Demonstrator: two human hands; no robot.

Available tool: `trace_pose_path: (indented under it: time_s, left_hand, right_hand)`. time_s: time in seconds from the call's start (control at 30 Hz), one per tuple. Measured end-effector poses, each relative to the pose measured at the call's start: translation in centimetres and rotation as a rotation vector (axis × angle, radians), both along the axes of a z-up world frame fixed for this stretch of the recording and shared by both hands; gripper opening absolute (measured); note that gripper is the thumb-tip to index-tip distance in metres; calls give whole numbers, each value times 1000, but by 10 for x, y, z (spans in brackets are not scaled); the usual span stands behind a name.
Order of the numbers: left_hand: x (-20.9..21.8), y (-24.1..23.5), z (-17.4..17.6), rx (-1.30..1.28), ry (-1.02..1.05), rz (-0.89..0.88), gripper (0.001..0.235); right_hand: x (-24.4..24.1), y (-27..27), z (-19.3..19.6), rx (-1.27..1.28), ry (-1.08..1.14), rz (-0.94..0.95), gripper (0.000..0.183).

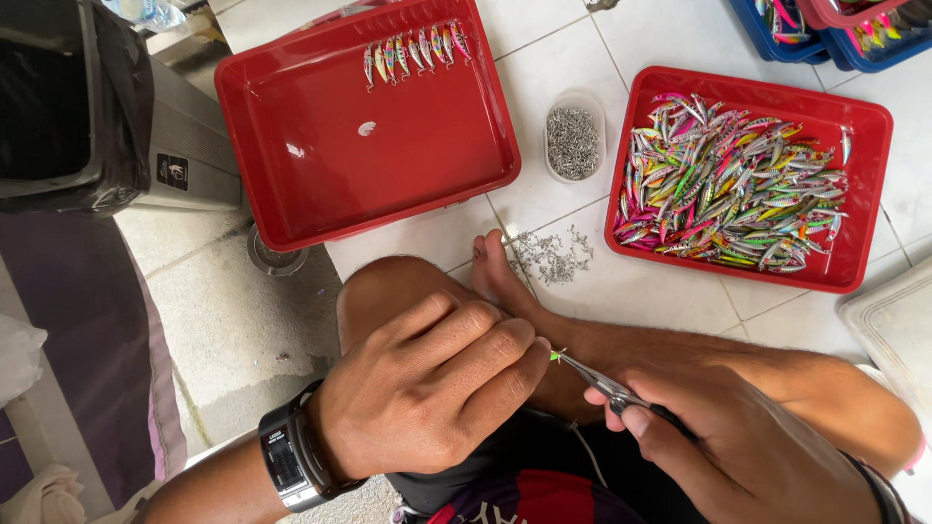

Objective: The person sits on a tiled floor and uses pliers to attach small metal swivels to colorful soft plastic fishing lures. They pick up a lure, attach a swivel, and place the finished item into a red tray. The process is repeated for several lures.

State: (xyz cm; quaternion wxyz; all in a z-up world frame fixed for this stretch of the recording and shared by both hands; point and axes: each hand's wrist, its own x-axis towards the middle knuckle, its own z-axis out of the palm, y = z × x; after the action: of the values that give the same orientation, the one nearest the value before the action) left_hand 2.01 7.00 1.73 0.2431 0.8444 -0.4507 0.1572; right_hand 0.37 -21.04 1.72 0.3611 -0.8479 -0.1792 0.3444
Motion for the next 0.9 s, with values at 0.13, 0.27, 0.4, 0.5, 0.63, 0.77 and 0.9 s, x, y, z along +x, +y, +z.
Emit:
trace_pose_path:
  time_s: [0.13,0.27,0.4,0.5,0.63,0.77,0.9]
  left_hand:
    - [-2,0,-1,1,15,-8,21]
    - [-2,1,-1,-15,-1,-46,22]
    - [-1,5,-2,30,-97,-130,29]
    - [5,8,-1,16,-96,-73,25]
    - [6,7,-8,-8,-72,-21,15]
    - [10,13,-10,13,-119,-84,23]
    - [20,22,-9,29,-199,-7,24]
  right_hand:
    - [-3,-6,-5,-87,-20,11,23]
    - [1,-8,-4,-26,196,-29,37]
    - [3,-4,-1,183,524,-225,43]
    - [2,3,-1,-92,200,-45,49]
    - [3,8,-9,-74,12,-5,23]
    - [13,11,-14,401,455,-125,48]
    - [21,15,-22,607,563,-178,39]
